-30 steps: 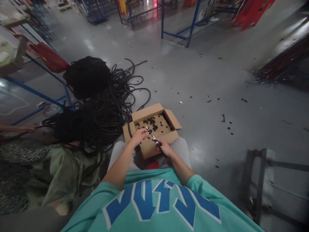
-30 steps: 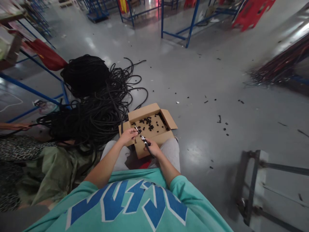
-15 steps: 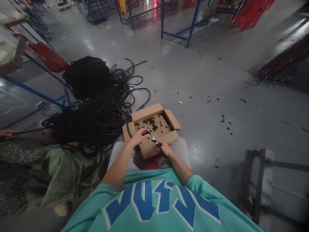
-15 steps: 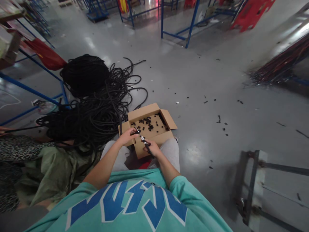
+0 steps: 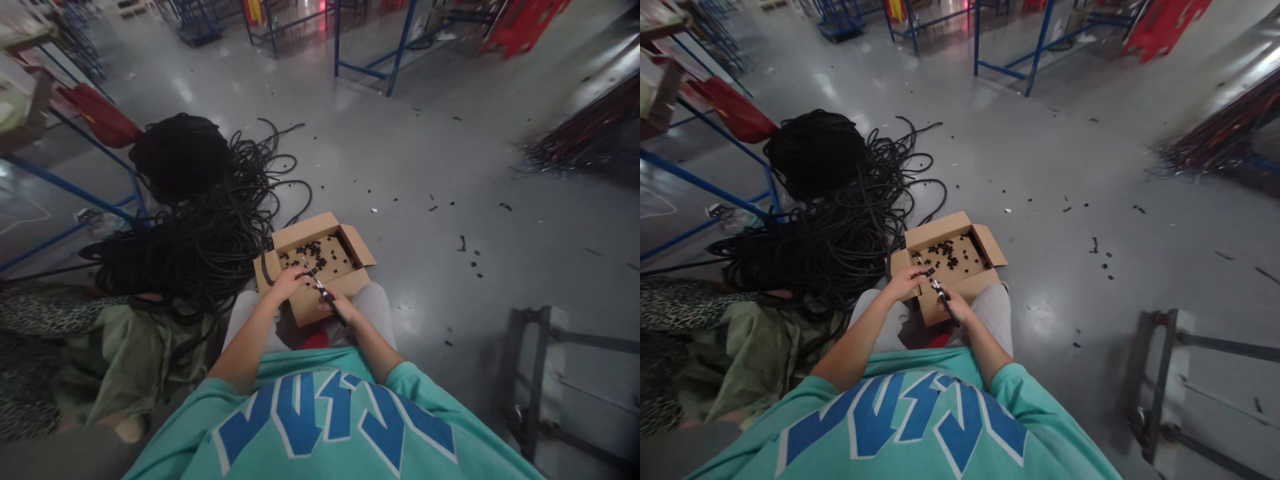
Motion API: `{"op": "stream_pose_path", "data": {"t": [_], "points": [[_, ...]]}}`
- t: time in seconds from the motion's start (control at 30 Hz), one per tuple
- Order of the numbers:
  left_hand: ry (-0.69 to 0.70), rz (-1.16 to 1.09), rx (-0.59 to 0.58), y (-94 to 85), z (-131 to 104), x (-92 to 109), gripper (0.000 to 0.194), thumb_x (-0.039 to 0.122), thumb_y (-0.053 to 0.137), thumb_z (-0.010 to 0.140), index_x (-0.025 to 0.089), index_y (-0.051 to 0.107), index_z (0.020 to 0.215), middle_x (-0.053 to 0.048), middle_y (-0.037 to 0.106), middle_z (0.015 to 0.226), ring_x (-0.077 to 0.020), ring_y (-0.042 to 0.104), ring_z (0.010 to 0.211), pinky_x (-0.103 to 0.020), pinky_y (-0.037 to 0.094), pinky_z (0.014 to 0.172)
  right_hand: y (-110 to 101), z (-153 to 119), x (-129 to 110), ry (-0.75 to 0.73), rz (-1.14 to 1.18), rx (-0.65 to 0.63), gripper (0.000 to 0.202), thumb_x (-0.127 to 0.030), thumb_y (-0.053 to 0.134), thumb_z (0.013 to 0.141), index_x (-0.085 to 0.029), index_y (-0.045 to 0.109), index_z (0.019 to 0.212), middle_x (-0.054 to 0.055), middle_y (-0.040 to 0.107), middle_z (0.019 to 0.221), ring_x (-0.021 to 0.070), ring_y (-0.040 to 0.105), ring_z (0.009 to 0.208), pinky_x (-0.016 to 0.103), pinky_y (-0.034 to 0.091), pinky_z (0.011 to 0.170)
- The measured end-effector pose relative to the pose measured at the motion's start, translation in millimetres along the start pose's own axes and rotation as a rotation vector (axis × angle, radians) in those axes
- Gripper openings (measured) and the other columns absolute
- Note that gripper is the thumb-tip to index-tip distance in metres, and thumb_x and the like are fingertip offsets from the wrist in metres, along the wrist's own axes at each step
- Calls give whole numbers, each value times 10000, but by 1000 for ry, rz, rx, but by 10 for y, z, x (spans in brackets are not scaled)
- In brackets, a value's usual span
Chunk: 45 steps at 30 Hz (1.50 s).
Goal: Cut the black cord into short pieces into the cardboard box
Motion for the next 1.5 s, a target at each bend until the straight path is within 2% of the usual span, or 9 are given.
{"op": "stream_pose_path", "data": {"t": [0.17, 0.3, 0.63, 0.77, 0.9, 1.03, 1.13, 1.27, 1.5], "points": [[-62, -31, 18, -15, 49, -69, 179, 268, 539, 650, 148, 633, 744, -15, 601, 652, -123, 507, 586, -231, 379, 589, 28, 15, 41, 34, 14, 73, 551, -153, 584, 497, -159, 525, 1045, -92, 409, 466, 40, 334, 396, 180, 247, 397], [-115, -102, -26, -31, 96, -122, 183, 293, 502, 668, 142, 606, 665, 18, 536, 532, -82, 414, 446, -207, 327, 476, 37, 18, 58, 65, 38, 88, 577, -162, 562, 492, -146, 513, 1067, -109, 391, 409, 38, 317, 328, 180, 244, 348], [-97, -171, -94, -36, 149, -223, 243, 369, 501, 681, 136, 554, 633, 17, 509, 540, -72, 397, 457, -199, 317, 467, -19, 67, 115, 111, 39, 88, 620, -195, 595, 478, -138, 499, 1087, -121, 392, 369, 42, 333, 283, 174, 237, 326], [-118, -222, -117, -12, 143, -220, 282, 404, 480, 705, 130, 528, 652, 27, 484, 541, -50, 356, 425, -185, 279, 435, -14, 52, 132, 145, 135, 47, 610, -216, 618, 496, -142, 477, 1085, -118, 377, 379, 40, 328, 297, 170, 220, 338], [-179, -369, -140, -3, 97, -171, 311, 438, 494, 696, 128, 523, 700, 33, 478, 552, -34, 333, 403, -178, 254, 416, -37, 5, 80, 170, 366, -87, 565, -275, 618, 546, -183, 441, 1075, -102, 388, 446, 22, 284, 333, 155, 177, 351], [-227, -495, -53, -26, 43, -135, 319, 422, 522, 684, 122, 536, 790, 27, 496, 574, -29, 347, 407, -176, 251, 414, -76, 9, 39, 136, 478, -98, 502, -281, 607, 557, -197, 443, 1024, -87, 398, 492, 30, 311, 377, 155, 216, 372], [-263, -563, -2, -37, 28, -140, 306, 355, 553, 672, 120, 530, 867, 19, 518, 600, -36, 393, 432, -181, 292, 444, -72, 61, 79, 135, 380, -37, 516, -264, 609, 558, -201, 441, 1041, -54, 475, 553, 61, 410, 449, 179, 305, 421], [-210, -626, 48, -45, 43, -160, 286, 247, 581, 634, 128, 511, 885, 5, 554, 684, -49, 461, 510, -203, 362, 544, -82, 135, 148, 132, 235, 44, 572, -264, 630, 540, -196, 450, 1079, -3, 563, 680, 92, 493, 557, 205, 358, 495], [-167, -557, 185, -41, 64, -220, 193, 241, 560, 648, 134, 476, 784, 18, 554, 625, -60, 480, 510, -218, 377, 572, -68, 134, 157, 22, 15, 5, 690, -196, 655, 499, -244, 447, 1154, -11, 575, 756, 134, 527, 761, 259, 398, 672]]}}
Point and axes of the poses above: each hand's wrist, its own z-axis towards the middle knuckle, its own y-axis out of the palm, x = y × z, the point moved 2 cm from there along z, towards the middle knuckle
